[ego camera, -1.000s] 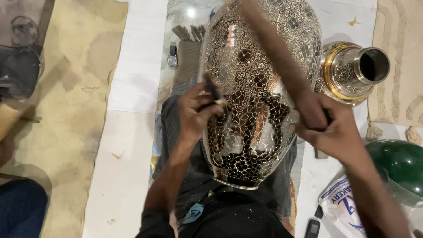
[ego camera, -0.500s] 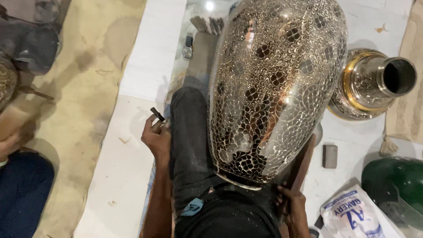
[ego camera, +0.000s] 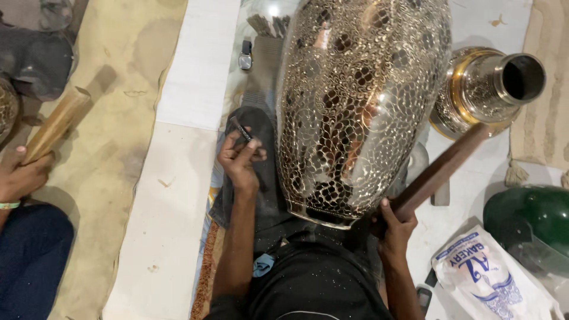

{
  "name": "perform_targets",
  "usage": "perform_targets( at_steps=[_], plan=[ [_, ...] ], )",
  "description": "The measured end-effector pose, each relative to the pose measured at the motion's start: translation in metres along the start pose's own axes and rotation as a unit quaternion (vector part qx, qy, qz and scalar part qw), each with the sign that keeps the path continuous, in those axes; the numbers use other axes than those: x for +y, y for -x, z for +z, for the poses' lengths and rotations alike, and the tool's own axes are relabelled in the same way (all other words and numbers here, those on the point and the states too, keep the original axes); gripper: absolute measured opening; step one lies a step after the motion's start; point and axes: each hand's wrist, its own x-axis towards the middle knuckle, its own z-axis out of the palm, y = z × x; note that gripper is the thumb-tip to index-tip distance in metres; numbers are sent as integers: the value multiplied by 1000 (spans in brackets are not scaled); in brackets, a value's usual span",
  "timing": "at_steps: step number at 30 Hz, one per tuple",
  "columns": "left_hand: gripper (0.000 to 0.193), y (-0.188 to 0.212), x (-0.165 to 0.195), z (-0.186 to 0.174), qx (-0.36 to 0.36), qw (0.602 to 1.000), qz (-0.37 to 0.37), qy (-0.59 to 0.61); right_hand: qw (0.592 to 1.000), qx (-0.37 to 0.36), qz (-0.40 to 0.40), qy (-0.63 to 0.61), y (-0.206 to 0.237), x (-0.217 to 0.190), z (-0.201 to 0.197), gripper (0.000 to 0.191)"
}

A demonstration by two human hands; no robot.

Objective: The person sits on the floor holding a large engraved brass vase between their legs and decorates its surface by hand. They hold a small punch tool against the metal with one hand and repeatedly strike it with a wooden mallet held in the other hand, repositioning the punch along the vase body as they work.

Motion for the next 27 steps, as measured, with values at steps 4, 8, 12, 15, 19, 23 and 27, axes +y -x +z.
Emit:
perform_targets(
  at_steps=[4, 8, 12, 15, 19, 23, 27],
  plan=[
    [31, -13, -8, -30, 6, 997, -82, -15, 999, -34, 38, -11, 11, 4, 2, 26],
    [32, -13, -11, -48, 39, 983, -156, -84, 994, -33, 103, 12, 26, 13, -1, 22],
    [36, -5, -1, -59, 111, 923, 43, -367, 991, -39, 123, 28, 37, 22, -4, 25],
    [23, -8, 10, -65, 128, 936, 65, -320, 991, -30, 130, 21, 36, 27, -6, 26],
    [15, -28, 21, -55, 52, 990, -25, -131, 987, -42, 152, -20, 23, 32, -10, 26],
    [29, -67, 18, -19, 12, 990, -82, -114, 992, -69, 96, -40, 2, 24, -8, 31],
    [22, -126, 4, 34, -100, 987, -119, -44, 997, -47, 33, -43, -8, 5, 4, 32]
  ],
)
